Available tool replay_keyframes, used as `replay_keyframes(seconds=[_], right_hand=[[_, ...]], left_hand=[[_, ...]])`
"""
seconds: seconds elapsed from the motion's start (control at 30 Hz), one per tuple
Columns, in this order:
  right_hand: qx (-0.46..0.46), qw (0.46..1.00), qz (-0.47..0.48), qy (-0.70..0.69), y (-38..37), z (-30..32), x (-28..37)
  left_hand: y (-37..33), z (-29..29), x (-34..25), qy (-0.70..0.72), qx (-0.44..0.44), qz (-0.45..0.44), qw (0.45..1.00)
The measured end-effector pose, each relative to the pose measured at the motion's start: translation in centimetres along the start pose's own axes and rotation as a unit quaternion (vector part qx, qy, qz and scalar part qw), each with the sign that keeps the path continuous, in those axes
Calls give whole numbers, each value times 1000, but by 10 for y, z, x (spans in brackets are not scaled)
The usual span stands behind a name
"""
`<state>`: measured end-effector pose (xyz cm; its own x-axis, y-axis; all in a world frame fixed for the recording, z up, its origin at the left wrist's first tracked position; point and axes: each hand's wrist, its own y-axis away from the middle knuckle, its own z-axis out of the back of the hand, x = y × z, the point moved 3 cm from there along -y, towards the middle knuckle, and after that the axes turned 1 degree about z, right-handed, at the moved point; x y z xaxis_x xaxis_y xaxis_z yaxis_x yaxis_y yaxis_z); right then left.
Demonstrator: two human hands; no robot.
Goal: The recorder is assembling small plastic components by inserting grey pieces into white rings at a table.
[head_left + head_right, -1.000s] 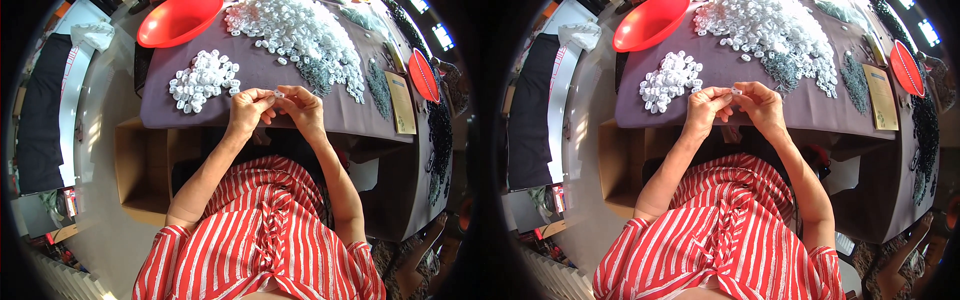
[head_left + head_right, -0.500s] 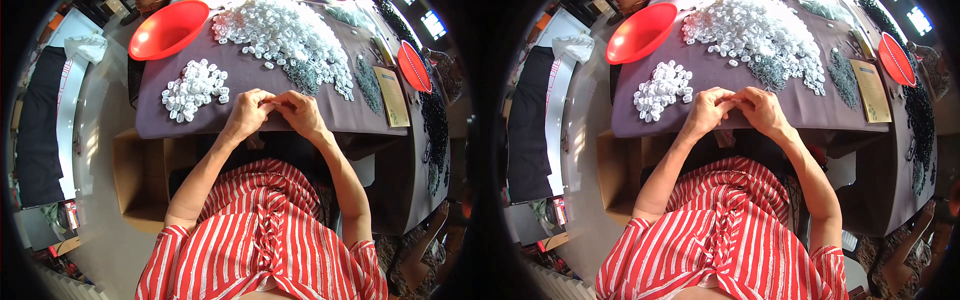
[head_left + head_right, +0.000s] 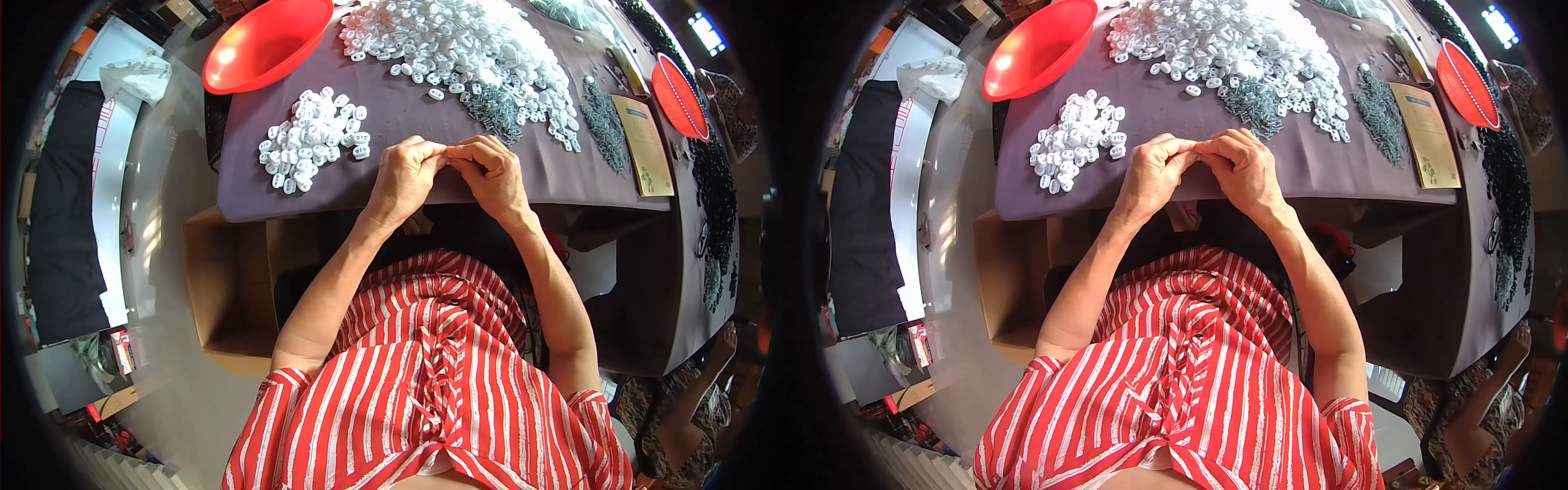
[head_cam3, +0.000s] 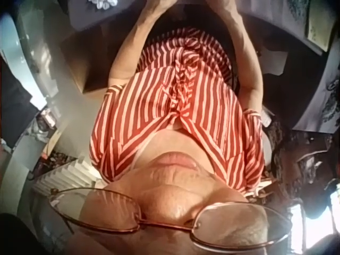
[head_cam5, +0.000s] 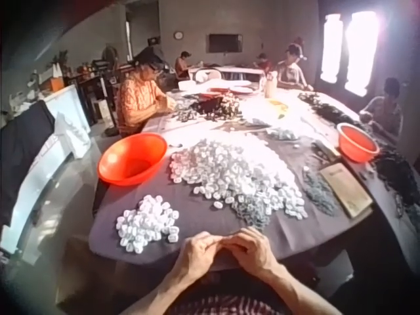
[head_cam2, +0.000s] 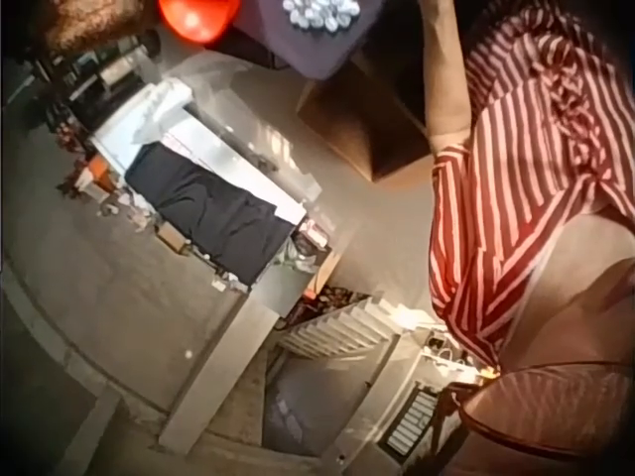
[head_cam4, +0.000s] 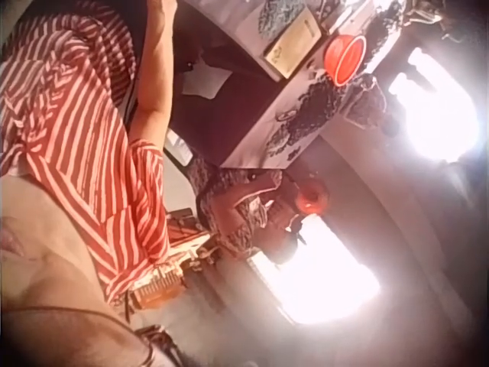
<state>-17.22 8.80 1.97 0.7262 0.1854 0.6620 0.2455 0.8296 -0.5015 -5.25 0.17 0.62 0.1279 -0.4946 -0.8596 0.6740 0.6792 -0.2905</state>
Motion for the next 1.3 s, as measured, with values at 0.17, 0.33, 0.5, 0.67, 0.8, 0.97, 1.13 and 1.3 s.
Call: replay_keyframes(seconds=[0.17,0.33,0.5,0.67,0.8,0.97,1.13,1.3], right_hand=[[8,1000,-11,-8,1,-1,0],[-1,1000,-1,4,2,-1,-2],[-8,1000,-6,-8,3,-4,-3],[-2,1000,-8,-5,3,-2,-2],[-5,1000,2,-1,4,-3,-3],[-14,1000,18,15,4,-3,-4],[-7,998,56,37,5,-5,-5],[-3,1000,6,5,4,-6,-7]], left_hand=[[4,0,-7,-39,-32,-31,998],[3,-1,-10,-70,-34,-46,996],[4,0,-7,-77,-39,-50,995],[5,-2,-9,-80,-41,-46,995],[4,-2,-7,-85,-38,-60,994],[2,0,-11,-94,-36,-82,992],[2,-1,-10,-99,-24,-97,990],[-10,7,-6,10,45,62,997]])
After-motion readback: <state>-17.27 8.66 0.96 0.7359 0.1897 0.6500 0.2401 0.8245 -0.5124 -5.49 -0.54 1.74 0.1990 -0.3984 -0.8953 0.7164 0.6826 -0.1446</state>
